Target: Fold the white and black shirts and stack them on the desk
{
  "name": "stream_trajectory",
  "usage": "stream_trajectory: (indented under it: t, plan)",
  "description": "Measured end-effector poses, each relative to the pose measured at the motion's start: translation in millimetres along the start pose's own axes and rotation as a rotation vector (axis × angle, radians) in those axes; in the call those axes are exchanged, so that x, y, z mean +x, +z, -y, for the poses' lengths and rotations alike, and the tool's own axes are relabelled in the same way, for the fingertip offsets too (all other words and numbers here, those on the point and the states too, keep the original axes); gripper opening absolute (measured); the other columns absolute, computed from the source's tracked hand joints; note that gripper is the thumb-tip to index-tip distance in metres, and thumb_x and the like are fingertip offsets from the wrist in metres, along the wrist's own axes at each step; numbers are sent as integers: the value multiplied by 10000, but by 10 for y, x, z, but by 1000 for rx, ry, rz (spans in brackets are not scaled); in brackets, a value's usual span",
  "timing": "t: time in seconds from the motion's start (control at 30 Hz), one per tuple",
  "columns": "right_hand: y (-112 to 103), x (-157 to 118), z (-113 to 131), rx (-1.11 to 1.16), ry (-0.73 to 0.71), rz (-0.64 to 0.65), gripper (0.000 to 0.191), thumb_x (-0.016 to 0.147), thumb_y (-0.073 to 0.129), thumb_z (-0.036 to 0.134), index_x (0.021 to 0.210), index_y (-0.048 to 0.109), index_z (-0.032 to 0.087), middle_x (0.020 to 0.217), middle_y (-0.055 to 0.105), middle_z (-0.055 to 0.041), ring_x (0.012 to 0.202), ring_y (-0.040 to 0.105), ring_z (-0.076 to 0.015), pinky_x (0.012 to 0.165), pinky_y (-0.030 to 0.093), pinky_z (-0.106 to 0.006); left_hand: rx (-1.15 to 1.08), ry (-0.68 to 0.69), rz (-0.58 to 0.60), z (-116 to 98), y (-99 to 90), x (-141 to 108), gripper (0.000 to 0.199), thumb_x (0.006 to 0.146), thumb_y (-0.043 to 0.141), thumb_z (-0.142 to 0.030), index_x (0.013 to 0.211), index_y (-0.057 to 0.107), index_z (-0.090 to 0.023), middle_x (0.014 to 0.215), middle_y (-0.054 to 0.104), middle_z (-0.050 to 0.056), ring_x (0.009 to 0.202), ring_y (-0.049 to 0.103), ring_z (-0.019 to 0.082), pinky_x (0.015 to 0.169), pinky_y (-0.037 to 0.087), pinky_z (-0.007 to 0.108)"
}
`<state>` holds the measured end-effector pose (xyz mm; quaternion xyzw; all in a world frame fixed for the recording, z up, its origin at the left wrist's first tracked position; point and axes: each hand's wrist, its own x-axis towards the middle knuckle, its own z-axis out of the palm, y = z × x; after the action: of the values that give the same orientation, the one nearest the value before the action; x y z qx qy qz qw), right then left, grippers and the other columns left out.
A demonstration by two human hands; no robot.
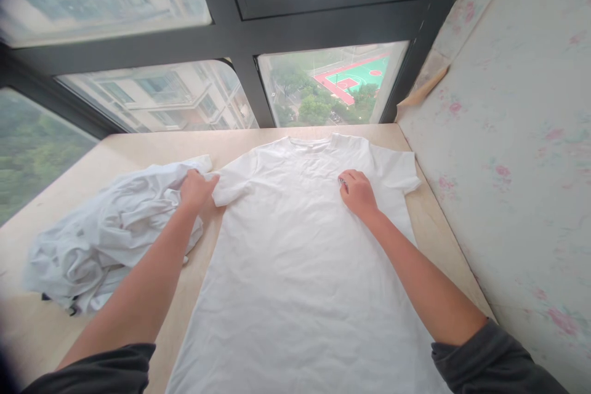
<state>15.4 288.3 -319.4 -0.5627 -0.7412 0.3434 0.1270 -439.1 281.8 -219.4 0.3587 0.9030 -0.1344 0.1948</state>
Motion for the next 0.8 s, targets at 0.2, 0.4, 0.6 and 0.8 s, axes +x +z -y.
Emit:
stream_trajectory:
  t: [0.2, 0.4, 0.6, 0.8]
  plan:
    - [-2, 11, 14, -5, 2, 11, 297, 834, 484, 109, 1036, 690, 183, 1145, 680, -100, 1051, 585, -273, 967, 478, -426, 104, 26, 118, -126, -47, 312, 734, 759, 669, -401, 1373, 452, -61, 1227, 666, 228, 1167, 627, 387, 958, 479, 438]
    - [-15, 20, 40, 6, 25, 31, 309, 832, 478, 112, 1035, 697, 189, 1152, 675, -108, 1071, 576, -282, 973, 475, -439, 168, 162, 240, -203, -242, 443, 227, 635, 657, -265, 829, 700, -156, 839, 730, 104, 907, 694, 315, 797, 495, 328]
    - [-37, 24, 70, 15, 43, 47, 324, 839, 461, 121, 1045, 699, 199, 1157, 676, -108, 1074, 575, -285, 973, 478, -455, 123, 355, 86, -621, -447, -5, 279, 752, 552, -256, 983, 690, -182, 1010, 718, 126, 1027, 644, 330, 881, 466, 386]
    - [-38, 22, 66, 19, 39, 41, 323, 838, 465, 118, 1046, 698, 197, 1170, 673, -108, 1094, 576, -285, 986, 474, -450, 21, 628, 307, -791, -67, -916, 409, 771, 681, -412, 1149, 677, -256, 1015, 723, 56, 908, 669, 246, 816, 497, 319]
